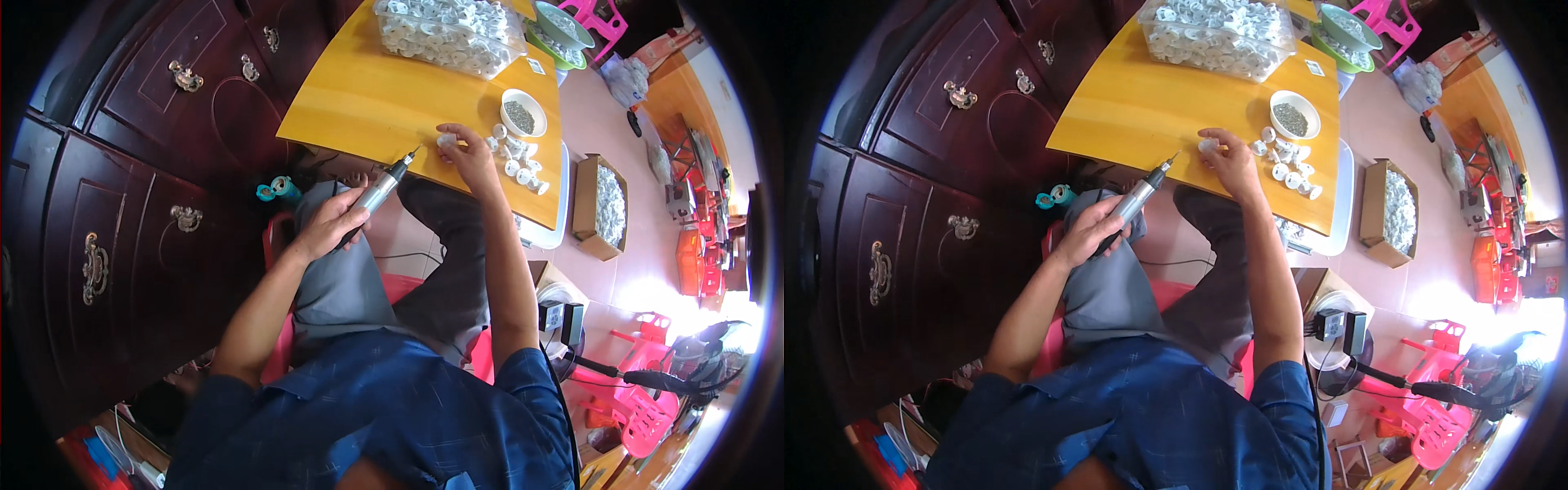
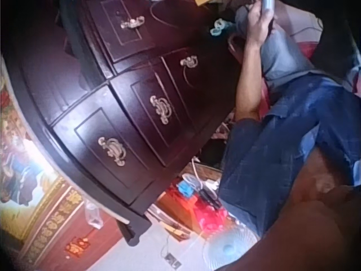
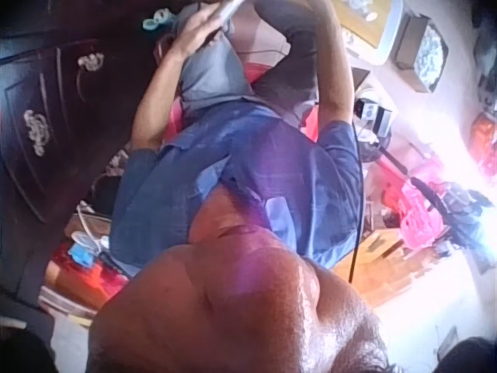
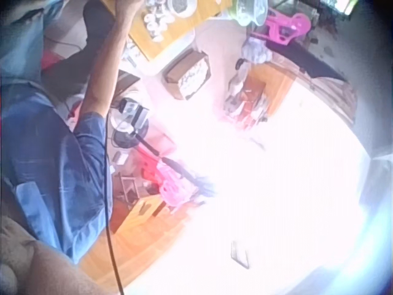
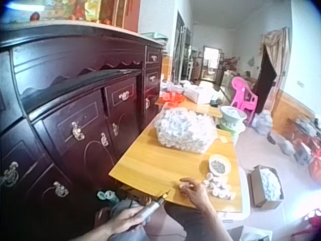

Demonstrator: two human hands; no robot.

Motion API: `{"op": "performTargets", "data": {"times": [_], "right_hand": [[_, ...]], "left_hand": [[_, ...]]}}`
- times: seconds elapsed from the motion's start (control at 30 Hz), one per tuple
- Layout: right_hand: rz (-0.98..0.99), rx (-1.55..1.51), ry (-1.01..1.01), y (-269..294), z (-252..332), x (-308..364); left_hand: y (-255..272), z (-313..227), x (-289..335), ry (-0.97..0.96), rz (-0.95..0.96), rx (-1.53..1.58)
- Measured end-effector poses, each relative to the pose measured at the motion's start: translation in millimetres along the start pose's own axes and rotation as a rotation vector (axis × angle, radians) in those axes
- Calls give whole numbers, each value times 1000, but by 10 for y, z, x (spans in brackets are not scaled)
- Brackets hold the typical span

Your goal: Assembling small white plastic components using an electric screwdriver by inserting screws into prepared housings.

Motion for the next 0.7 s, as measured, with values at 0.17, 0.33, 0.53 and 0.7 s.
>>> {"op": "performTargets", "data": {"times": [0.17, 0.33, 0.53, 0.7], "right_hand": [[-25, -101, -20, -57, -51, 61], [-53, -133, -58, -97, -5, 134], [-70, -42, -75, -113, 11, 154], [-102, -42, -78, -121, -24, 170]], "left_hand": [[-46, 36, -59, 20, 16, 8], [-88, 14, -89, 38, 23, 13], [-82, 27, -99, 35, 31, -11], [-90, 29, -112, 32, 35, -14]]}}
Point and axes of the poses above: each hand's wrist, its own x-axis away from the middle knuckle, its own y-axis out of the back of the hand, z = x × y, the point moved 2 cm from there along -x, towards the middle knuckle, and after that the axes turned 1 degree about z, right-handed, at the moved point
